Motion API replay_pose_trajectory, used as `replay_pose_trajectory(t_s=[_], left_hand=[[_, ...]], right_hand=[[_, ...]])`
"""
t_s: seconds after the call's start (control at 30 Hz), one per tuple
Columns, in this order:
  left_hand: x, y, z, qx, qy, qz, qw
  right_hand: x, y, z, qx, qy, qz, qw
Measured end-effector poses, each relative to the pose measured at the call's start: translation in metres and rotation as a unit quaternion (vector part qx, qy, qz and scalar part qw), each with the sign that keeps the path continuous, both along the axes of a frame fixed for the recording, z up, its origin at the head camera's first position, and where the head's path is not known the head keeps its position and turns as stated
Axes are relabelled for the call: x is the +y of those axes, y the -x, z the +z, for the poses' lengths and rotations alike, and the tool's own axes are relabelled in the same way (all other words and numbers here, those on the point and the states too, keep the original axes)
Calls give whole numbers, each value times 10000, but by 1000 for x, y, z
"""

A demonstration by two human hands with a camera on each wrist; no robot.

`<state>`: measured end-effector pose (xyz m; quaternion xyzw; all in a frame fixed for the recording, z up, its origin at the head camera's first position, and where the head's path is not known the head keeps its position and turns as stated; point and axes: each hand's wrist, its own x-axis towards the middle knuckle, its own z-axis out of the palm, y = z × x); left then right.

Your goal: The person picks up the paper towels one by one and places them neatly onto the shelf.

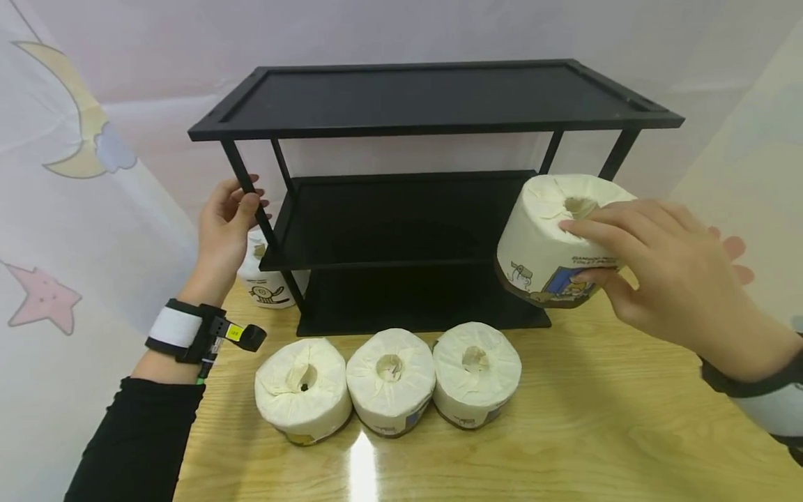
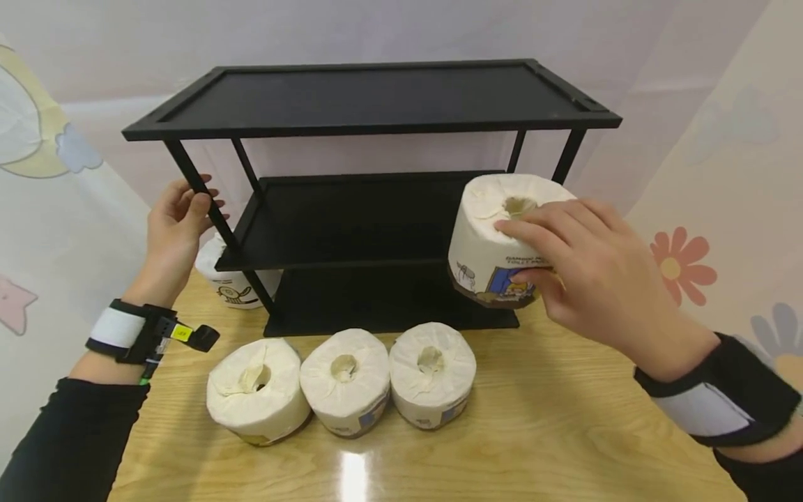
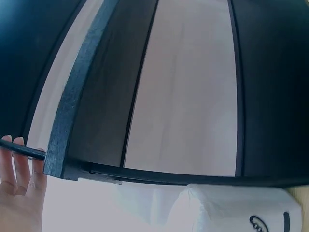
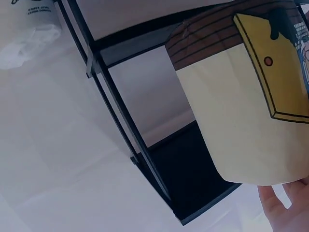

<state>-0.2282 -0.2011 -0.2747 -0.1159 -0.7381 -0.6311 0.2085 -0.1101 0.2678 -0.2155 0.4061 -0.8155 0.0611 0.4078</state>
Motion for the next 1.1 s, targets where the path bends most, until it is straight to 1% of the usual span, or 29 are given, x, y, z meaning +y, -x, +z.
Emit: replay_pose_trajectory(t_s=[0.1,0.2,0.33,0.53,0.6,0.8,0.97,1.1], left_hand=[[1,1,-1,105,172,117,9997],[3,2,-1,183,260,178,9993],[4,3,-2,213,252,172,9993],[4,3,-3,200,214,140,9995],[4,3,-3,186,178,122,9996],[4,3,-3,154,139,71,9998],[4,3,-2,156,-30,-18,9999],[4,3,-3,159,0,38,9999]], right_hand=[[3,12,6,-74,-275,-75,9996],[6,23,9,-201,-454,-27,9988],[6,37,13,-341,-654,-46,9973],[3,56,12,-541,-984,-260,9933],[2,61,12,-674,-1034,-365,9917],[2,71,12,-1059,-1069,-789,9855],[1,74,12,-1321,-1030,-1034,9804],[-2,76,13,-1527,-922,-1298,9754]])
